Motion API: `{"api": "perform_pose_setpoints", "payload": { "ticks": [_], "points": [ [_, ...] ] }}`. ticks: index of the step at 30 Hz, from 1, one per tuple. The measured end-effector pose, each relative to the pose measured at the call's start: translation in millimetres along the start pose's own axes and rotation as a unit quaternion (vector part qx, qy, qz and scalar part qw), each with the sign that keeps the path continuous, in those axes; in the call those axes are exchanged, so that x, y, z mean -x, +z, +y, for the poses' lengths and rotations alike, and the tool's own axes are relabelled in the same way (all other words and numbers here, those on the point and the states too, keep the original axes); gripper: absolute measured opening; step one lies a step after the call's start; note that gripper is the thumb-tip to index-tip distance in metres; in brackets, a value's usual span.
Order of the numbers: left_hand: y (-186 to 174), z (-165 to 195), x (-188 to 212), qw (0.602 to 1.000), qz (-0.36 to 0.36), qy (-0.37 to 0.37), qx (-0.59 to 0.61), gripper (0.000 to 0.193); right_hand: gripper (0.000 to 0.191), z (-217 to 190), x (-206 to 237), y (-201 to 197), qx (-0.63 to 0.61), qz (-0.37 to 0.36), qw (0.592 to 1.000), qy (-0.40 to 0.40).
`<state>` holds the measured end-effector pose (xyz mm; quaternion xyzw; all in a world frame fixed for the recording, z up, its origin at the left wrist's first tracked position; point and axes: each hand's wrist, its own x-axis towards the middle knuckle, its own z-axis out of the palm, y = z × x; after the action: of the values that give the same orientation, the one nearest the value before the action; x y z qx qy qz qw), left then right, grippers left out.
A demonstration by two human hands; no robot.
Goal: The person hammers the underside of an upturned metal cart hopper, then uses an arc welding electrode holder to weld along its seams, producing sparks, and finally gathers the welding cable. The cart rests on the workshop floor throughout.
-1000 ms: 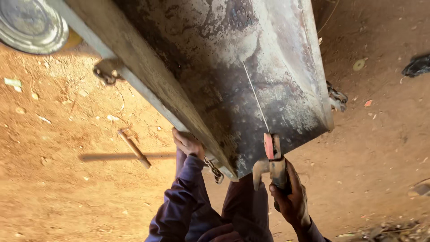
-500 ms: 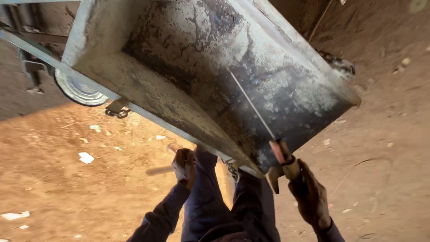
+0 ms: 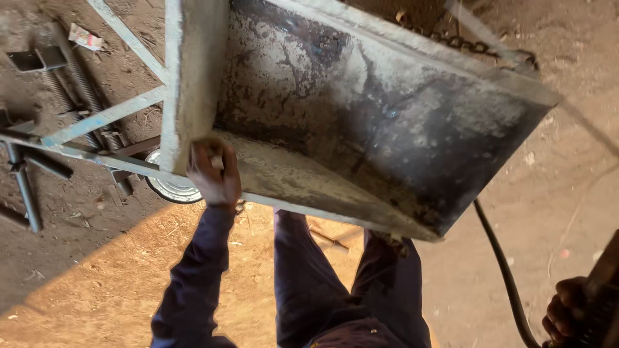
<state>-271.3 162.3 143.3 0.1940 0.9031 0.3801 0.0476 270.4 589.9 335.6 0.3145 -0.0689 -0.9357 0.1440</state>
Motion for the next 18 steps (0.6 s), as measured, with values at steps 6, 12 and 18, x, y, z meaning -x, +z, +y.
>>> {"api": "perform_pose_setpoints", "payload": {
  "ticks": [6, 12, 18],
  "points": [
    [27.6, -67.1, -88.2, 0.973, -0.024, 0.148, -0.174, 0.034, 0.049, 73.2, -123.4, 147.6, 0.034, 0.043, 0.998, -0.043],
    [57.4, -81.4, -140.3, 0.924, -0.083, 0.146, -0.344, 0.073, 0.081, 119.9, -222.9, 218.5, 0.339, 0.362, 0.834, -0.242],
    [64.4, -58.3, -177.4, 0.911, -0.206, 0.097, -0.344, 0.093, 0.114, 123.6, -270.4, 187.5, 0.42, 0.374, 0.799, -0.215]
  ]
}}
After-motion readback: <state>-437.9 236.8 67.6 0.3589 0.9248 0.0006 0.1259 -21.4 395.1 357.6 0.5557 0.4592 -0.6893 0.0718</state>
